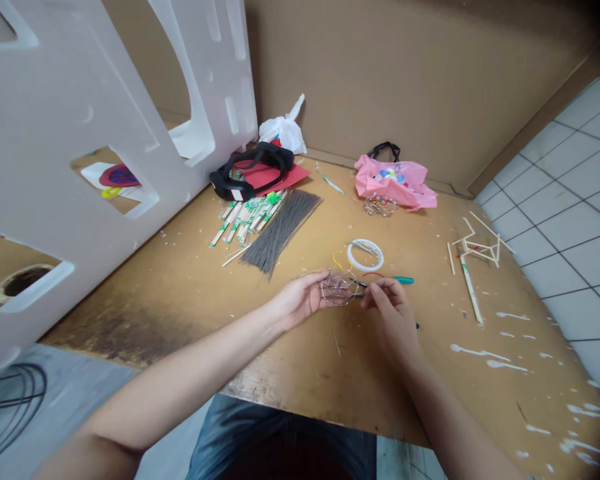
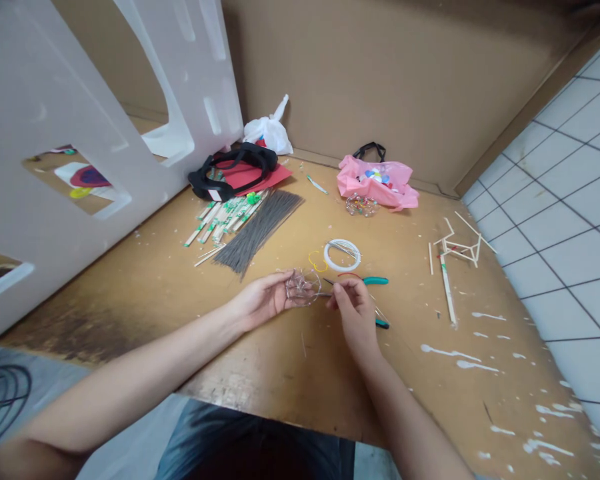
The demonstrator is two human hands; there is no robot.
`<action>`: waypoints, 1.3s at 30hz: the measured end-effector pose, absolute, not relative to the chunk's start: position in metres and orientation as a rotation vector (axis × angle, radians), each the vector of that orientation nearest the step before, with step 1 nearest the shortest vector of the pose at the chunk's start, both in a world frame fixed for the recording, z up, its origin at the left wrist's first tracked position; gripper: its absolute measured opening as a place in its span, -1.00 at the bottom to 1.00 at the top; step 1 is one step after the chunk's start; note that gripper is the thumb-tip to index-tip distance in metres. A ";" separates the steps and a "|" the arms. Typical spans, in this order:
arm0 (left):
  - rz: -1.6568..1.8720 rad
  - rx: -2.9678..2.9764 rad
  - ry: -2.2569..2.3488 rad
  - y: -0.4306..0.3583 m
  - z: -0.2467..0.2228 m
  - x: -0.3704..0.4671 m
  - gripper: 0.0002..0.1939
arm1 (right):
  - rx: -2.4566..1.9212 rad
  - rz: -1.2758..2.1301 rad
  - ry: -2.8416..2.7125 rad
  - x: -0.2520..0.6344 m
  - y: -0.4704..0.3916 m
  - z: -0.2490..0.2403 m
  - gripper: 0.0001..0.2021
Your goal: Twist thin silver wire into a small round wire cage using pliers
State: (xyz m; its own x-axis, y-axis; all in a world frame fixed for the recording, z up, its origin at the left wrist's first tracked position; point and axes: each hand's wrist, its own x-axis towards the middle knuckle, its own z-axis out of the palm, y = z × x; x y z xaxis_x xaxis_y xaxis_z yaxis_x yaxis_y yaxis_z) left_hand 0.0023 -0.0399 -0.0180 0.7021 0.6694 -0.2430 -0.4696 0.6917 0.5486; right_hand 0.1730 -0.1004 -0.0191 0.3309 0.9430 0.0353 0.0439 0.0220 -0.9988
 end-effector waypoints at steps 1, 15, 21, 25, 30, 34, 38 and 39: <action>0.701 0.507 0.436 -0.041 -0.018 0.003 -0.80 | -1.389 0.883 -1.016 0.174 -0.101 -0.017 -0.79; 0.812 0.758 0.458 -0.048 -0.020 0.007 -0.91 | -1.354 1.293 -0.724 0.171 -0.099 -0.014 -0.74; 0.813 0.903 0.487 -0.047 -0.031 0.010 -0.80 | -1.320 1.332 -0.675 0.169 -0.100 -0.013 -0.77; 0.780 0.987 0.474 -0.047 -0.035 0.009 -0.76 | -1.249 1.308 -0.685 0.168 -0.101 -0.018 -0.80; 0.797 1.137 0.527 -0.055 -0.029 0.011 -0.74 | -1.204 1.303 -0.681 0.166 -0.101 -0.018 -0.83; 0.886 1.156 0.665 -0.056 -0.028 0.015 -0.76 | -1.228 1.276 -0.712 0.165 -0.103 -0.017 -0.83; 0.886 0.846 0.651 -0.051 -0.032 0.015 -0.75 | -1.173 1.315 -0.737 0.164 -0.104 -0.018 -0.85; 0.875 0.778 0.646 -0.050 -0.033 0.014 -0.75 | -1.172 1.327 -0.764 0.164 -0.104 -0.019 -0.85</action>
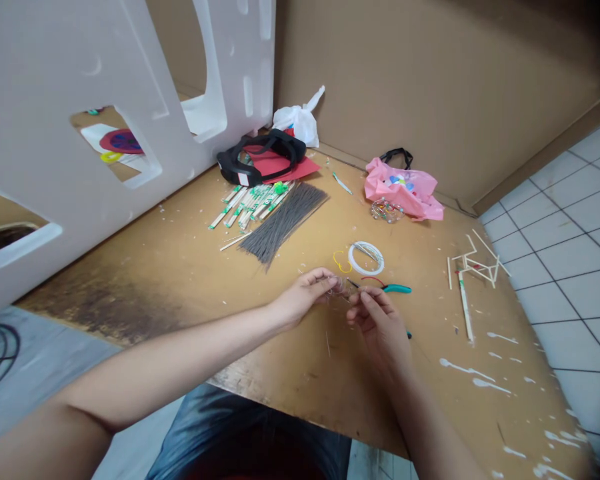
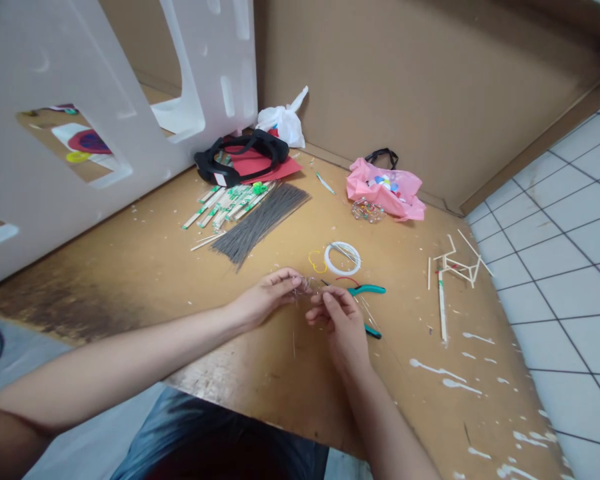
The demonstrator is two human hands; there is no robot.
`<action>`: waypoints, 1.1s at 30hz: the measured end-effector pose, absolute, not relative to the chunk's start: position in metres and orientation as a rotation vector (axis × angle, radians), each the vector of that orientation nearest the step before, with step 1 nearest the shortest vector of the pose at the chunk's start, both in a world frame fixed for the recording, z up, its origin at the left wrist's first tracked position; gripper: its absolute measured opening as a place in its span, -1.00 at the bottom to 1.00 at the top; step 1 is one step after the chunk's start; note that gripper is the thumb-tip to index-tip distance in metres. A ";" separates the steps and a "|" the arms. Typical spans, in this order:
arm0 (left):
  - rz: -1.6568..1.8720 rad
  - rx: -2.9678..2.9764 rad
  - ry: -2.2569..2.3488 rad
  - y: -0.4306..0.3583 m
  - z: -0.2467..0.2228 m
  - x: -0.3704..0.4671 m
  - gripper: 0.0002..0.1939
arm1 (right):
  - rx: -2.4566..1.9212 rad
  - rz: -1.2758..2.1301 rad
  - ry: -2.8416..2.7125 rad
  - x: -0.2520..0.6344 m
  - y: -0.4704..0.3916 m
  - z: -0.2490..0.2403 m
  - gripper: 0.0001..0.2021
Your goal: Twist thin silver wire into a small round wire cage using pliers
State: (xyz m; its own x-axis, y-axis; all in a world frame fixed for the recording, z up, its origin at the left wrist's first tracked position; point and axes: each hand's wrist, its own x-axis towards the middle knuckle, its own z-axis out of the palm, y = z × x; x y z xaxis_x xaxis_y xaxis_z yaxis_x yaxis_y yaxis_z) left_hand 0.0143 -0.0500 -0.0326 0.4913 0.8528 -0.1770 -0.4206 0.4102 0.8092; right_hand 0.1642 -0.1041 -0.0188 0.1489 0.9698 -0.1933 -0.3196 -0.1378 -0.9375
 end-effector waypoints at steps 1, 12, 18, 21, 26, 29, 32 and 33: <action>0.865 0.728 0.639 -0.049 -0.033 0.014 -0.75 | -1.183 1.325 -0.800 0.164 -0.104 -0.019 -0.84; 0.933 0.924 0.572 -0.049 -0.031 0.012 -0.75 | -1.471 0.766 -1.380 0.170 -0.107 -0.016 -0.84; 0.938 1.076 0.527 -0.051 -0.028 0.012 -0.75 | -1.495 0.792 -1.362 0.168 -0.108 -0.012 -0.84; 0.913 1.138 0.521 -0.052 -0.028 0.012 -0.76 | -1.499 0.786 -1.362 0.167 -0.108 -0.012 -0.85; 0.885 1.181 0.540 -0.053 -0.027 0.011 -0.75 | -1.529 0.783 -1.358 0.165 -0.108 -0.009 -0.85; 0.867 1.192 0.543 -0.053 -0.026 0.011 -0.74 | -1.544 0.746 -1.368 0.164 -0.110 -0.005 -0.84; 0.859 1.198 0.542 -0.053 -0.026 0.011 -0.75 | -1.544 0.713 -1.368 0.163 -0.111 -0.003 -0.83; 0.862 1.196 0.540 -0.052 -0.026 0.011 -0.75 | -1.542 0.713 -1.363 0.163 -0.111 -0.003 -0.83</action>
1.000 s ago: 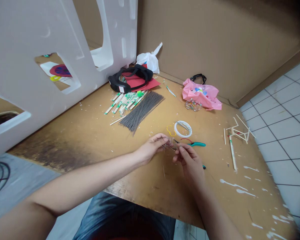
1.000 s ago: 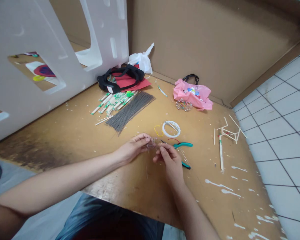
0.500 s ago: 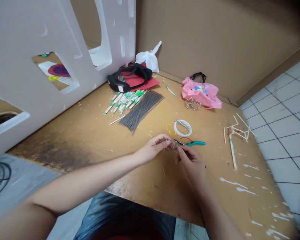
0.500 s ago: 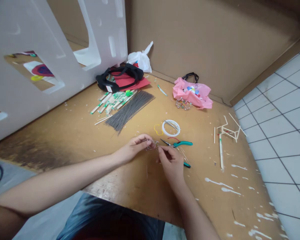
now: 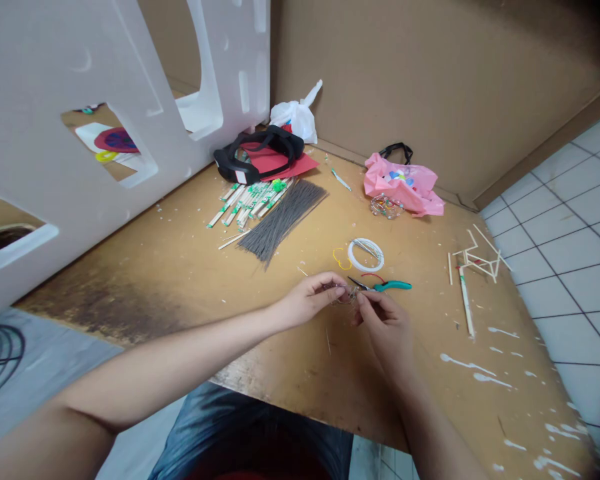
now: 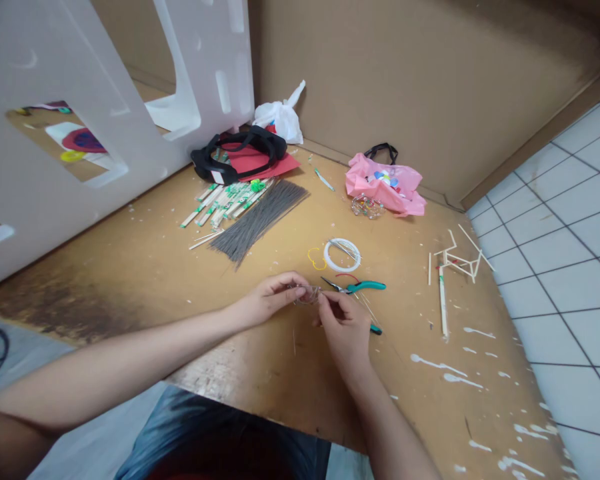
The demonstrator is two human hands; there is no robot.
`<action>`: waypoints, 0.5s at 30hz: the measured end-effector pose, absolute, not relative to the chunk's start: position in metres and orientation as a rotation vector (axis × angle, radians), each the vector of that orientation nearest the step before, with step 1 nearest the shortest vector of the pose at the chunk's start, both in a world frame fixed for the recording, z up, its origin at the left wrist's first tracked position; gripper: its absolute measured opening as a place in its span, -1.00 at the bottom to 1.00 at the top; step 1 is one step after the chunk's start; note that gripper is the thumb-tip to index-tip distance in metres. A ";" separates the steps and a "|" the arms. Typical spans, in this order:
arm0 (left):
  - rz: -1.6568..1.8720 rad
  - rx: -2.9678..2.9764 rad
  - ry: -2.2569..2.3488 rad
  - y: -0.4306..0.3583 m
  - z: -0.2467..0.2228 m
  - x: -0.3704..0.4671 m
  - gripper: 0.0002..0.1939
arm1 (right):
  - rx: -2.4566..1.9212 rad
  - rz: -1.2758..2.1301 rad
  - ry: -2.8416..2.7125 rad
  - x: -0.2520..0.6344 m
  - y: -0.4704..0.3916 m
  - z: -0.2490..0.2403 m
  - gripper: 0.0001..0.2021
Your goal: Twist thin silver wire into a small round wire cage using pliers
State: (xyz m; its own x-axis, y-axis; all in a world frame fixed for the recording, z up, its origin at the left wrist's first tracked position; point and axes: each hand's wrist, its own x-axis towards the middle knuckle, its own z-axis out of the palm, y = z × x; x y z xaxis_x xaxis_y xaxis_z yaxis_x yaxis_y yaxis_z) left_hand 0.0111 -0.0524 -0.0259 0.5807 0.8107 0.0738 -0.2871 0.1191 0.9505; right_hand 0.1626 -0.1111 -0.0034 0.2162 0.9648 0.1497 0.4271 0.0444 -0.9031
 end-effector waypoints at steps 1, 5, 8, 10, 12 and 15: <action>0.867 1.193 0.539 -0.052 -0.026 0.011 -0.76 | -1.540 0.718 -1.359 0.162 -0.111 -0.004 -0.82; 0.890 1.191 0.544 -0.053 -0.027 0.012 -0.78 | -1.543 0.714 -1.374 0.164 -0.111 -0.006 -0.82; 0.886 1.205 0.544 -0.054 -0.026 0.012 -0.80 | -1.556 0.685 -1.407 0.165 -0.112 -0.007 -0.82; 0.877 1.223 0.545 -0.055 -0.025 0.012 -0.81 | -1.577 0.643 -1.434 0.165 -0.112 -0.007 -0.82; 0.865 1.240 0.549 -0.055 -0.025 0.012 -0.81 | -1.605 0.586 -1.473 0.165 -0.113 -0.006 -0.81; 0.842 1.230 0.558 -0.053 -0.026 0.011 -0.79 | -1.615 0.563 -1.497 0.164 -0.113 -0.007 -0.82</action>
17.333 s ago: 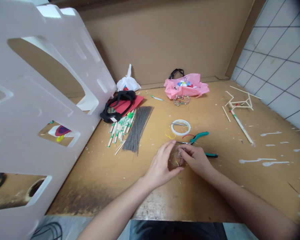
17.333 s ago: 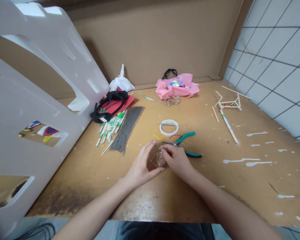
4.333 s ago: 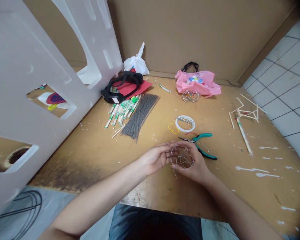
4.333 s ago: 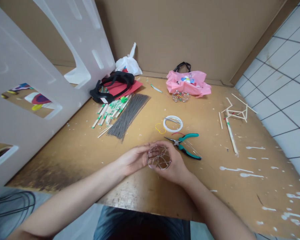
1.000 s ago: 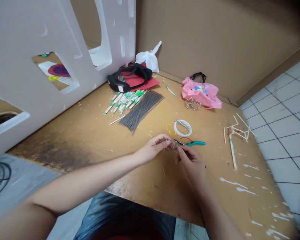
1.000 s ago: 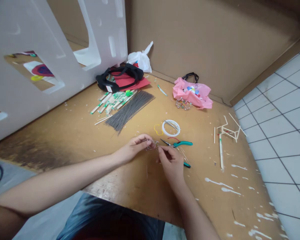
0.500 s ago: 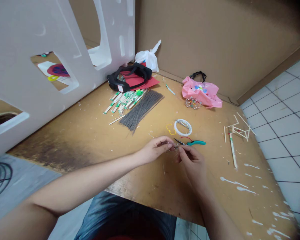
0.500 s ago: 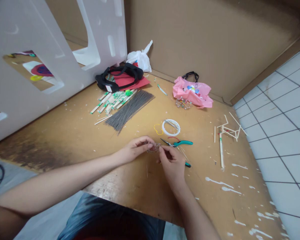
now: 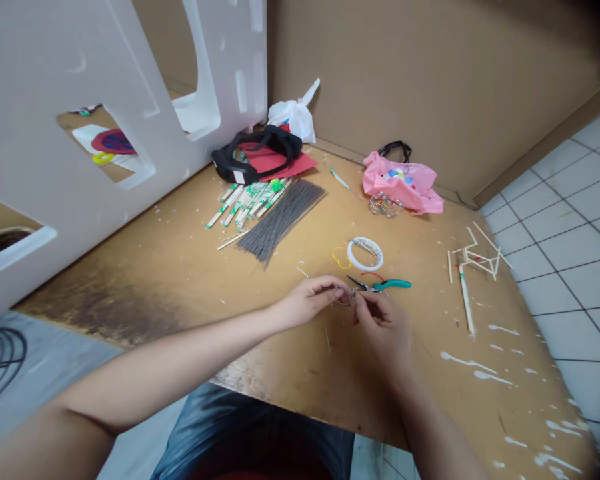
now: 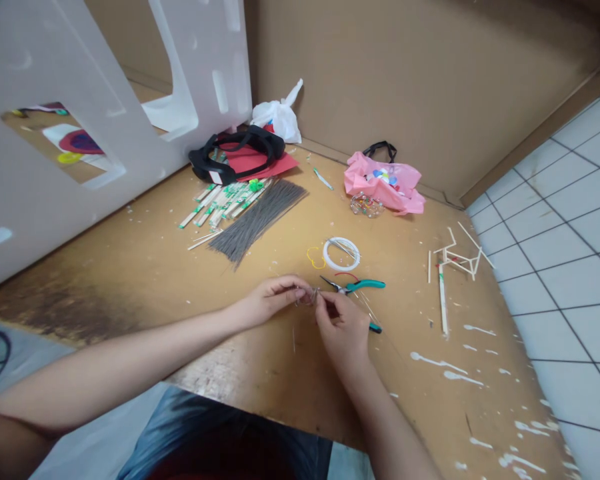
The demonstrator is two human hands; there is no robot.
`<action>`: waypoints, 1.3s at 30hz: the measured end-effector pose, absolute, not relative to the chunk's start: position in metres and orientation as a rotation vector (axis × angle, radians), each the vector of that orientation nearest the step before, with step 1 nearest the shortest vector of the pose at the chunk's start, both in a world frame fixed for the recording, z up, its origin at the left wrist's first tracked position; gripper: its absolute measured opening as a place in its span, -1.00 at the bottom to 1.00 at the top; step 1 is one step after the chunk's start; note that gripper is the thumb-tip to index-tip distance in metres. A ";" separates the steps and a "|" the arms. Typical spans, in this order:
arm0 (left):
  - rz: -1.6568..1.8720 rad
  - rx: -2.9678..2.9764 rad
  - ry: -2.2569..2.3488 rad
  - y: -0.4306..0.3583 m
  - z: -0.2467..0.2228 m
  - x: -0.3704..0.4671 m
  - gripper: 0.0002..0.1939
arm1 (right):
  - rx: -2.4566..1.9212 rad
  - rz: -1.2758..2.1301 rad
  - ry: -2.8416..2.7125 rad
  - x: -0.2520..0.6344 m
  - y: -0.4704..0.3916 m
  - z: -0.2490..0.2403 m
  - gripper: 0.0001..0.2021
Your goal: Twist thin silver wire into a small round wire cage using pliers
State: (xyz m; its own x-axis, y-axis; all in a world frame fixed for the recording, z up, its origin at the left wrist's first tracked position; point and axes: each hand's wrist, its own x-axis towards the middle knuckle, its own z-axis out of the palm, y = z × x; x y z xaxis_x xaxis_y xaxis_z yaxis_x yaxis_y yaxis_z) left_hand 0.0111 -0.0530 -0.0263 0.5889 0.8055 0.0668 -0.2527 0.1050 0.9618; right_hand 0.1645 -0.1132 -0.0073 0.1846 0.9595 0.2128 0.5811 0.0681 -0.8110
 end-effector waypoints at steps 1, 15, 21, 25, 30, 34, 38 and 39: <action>0.837 1.217 0.560 -0.052 -0.027 0.011 -0.79 | -1.598 0.586 -1.481 0.165 -0.113 -0.008 -0.83; 0.832 0.882 0.562 -0.051 -0.036 0.013 -0.77 | -1.518 0.618 -1.463 0.169 -0.114 -0.013 -0.88; 0.830 1.255 0.595 -0.054 -0.027 0.011 -0.72 | -1.545 0.571 -1.562 0.169 -0.113 -0.013 -0.90; 0.839 1.400 0.619 -0.056 -0.025 0.011 -0.73 | -1.556 0.532 -1.594 0.167 -0.113 -0.011 -0.88; 0.809 1.473 0.621 -0.059 -0.027 0.011 -0.72 | -1.560 0.431 -1.654 0.169 -0.113 -0.015 -0.89; 0.799 1.482 0.591 -0.058 -0.024 0.010 -0.72 | -1.533 0.198 -1.788 0.171 -0.115 -0.019 -0.90; 0.838 1.268 0.562 -0.056 -0.020 0.010 -0.72 | -1.535 0.225 -1.656 0.171 -0.119 -0.022 -0.89; 0.844 1.216 0.562 -0.056 -0.020 0.010 -0.72 | -1.533 0.254 -1.624 0.171 -0.119 -0.023 -0.89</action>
